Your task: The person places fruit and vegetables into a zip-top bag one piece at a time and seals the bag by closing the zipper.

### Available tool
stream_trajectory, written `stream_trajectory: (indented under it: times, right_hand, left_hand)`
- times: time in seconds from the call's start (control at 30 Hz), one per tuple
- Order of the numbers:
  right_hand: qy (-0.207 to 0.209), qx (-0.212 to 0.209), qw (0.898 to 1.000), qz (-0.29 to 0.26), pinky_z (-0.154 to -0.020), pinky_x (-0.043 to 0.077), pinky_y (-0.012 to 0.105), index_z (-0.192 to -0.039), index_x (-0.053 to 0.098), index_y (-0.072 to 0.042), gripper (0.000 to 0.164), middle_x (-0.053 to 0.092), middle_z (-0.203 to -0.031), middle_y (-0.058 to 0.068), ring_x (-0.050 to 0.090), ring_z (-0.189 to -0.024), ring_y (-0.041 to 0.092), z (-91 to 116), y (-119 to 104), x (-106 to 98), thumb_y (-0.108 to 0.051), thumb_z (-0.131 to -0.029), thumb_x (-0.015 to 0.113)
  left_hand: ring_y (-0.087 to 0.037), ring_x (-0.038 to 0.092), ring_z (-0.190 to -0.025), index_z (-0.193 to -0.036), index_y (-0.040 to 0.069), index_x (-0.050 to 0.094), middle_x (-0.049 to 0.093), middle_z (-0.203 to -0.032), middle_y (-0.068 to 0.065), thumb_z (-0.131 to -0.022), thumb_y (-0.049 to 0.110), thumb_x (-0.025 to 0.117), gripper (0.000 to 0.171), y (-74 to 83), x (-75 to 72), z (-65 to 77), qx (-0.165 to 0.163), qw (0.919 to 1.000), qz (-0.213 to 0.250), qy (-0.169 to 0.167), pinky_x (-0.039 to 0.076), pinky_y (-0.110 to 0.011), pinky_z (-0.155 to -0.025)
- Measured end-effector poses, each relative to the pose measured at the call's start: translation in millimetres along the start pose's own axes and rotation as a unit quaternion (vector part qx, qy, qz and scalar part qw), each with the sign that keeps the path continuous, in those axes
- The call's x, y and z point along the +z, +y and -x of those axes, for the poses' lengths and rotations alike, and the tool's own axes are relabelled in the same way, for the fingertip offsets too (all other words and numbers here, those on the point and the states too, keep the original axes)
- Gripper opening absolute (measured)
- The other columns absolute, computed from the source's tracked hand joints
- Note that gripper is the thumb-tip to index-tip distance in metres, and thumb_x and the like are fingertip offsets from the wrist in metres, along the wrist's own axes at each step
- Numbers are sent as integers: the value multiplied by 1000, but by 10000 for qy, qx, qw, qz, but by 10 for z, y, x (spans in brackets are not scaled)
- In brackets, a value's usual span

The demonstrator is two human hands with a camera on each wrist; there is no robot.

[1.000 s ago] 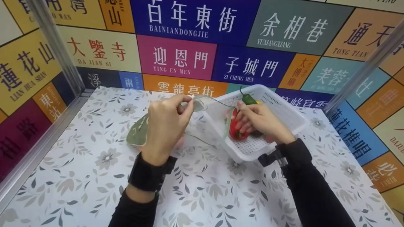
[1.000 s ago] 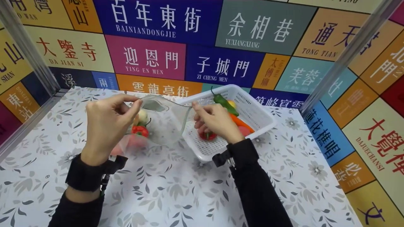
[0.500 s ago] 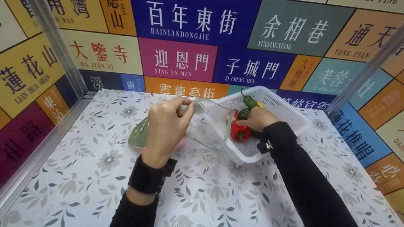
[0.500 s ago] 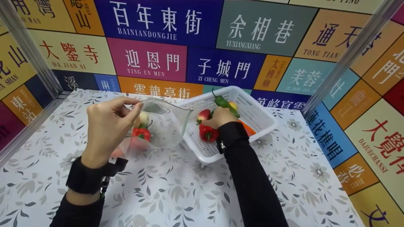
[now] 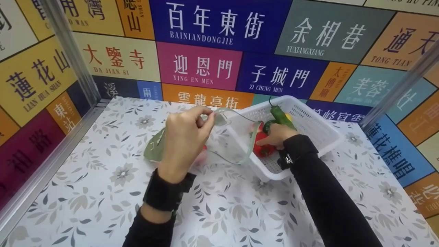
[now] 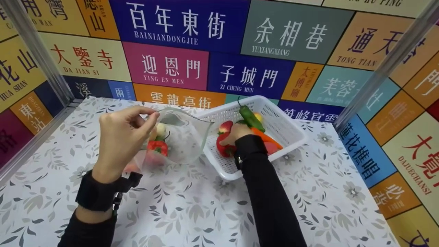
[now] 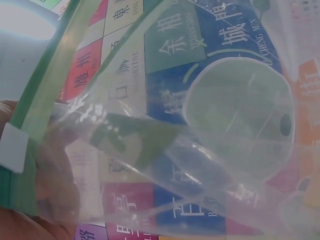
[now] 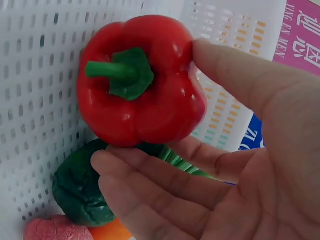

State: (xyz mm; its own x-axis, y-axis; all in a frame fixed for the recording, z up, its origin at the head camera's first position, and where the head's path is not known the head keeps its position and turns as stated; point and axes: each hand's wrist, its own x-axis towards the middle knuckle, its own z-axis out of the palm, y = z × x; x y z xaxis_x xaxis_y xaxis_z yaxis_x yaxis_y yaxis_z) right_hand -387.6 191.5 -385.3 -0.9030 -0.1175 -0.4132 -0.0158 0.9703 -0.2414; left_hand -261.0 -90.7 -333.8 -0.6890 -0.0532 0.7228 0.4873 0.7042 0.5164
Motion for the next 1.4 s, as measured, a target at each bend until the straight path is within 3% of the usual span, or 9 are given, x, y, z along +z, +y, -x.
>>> stream_trajectory:
  times: [0.1,0.2,0.37,0.53,0.73,0.93,1.1,1.4]
  right_hand:
    - [-270,-284,9987,-331,-55,45,23,-87,55,-9,36,52,-74,-2,52,-63,13,-15,-28,31,-40,-88,73]
    - [-545,-606,9943,-690,-64,48,24,-98,55,-8,31,58,-89,1,56,-76,16,-5,-56,56,-31,-88,73]
    - [-674,-712,9926,-716,-73,53,29,-115,51,-7,46,60,-122,9,58,-97,22,34,-77,81,-31,-85,76]
    - [-597,-787,9935,-559,-70,54,28,-118,51,-8,49,57,-115,11,60,-94,22,87,-77,76,-31,-84,76]
    - [-158,-973,9944,-373,-64,49,26,-110,53,-12,42,56,-100,7,58,-82,20,132,-30,44,-33,-83,77]
    - [660,-1482,9856,-481,-68,48,28,-107,57,-10,39,62,-100,9,58,-84,23,181,75,-6,-30,-81,79]
    - [1209,-1659,9734,-1019,-67,53,28,-108,59,-8,39,64,-101,13,63,-82,24,249,188,-31,-29,-81,80]
    - [1625,-1260,9497,-2361,-76,59,36,-122,52,-16,45,66,-118,18,62,-103,32,532,350,-44,-34,-87,75]
  left_hand:
    - [-8,43,-43,-93,11,79,55,-51,3,-94,20,69,13,8,-9,-2,-41,10000,5,-70,30,-24,-45]
    - [-8,44,-43,-93,11,78,56,-51,3,-94,20,69,14,12,-14,-6,-84,9999,12,-130,31,-24,-45]
    - [-8,44,-44,-93,11,78,55,-51,3,-94,20,69,13,5,-18,-4,-97,9998,-16,-152,31,-24,-46]
    - [-7,43,-44,-93,11,78,54,-50,3,-94,20,70,13,4,-19,-3,-95,9998,-21,-145,31,-24,-46]
    - [-7,42,-43,-94,11,78,53,-51,3,-94,21,70,13,1,-22,1,-116,9998,9,-180,30,-24,-44]
    - [-9,42,-45,-92,10,78,52,-50,3,-94,20,69,12,1,-23,2,-54,9999,24,-118,29,-24,-46]
    - [-8,40,-44,-91,11,78,51,-50,3,-94,20,69,12,-5,-27,2,-54,9999,50,-114,28,-24,-46]
    - [-7,41,-43,-94,11,78,50,-50,3,-94,21,70,13,-7,-30,5,-102,9997,89,-208,29,-23,-44]
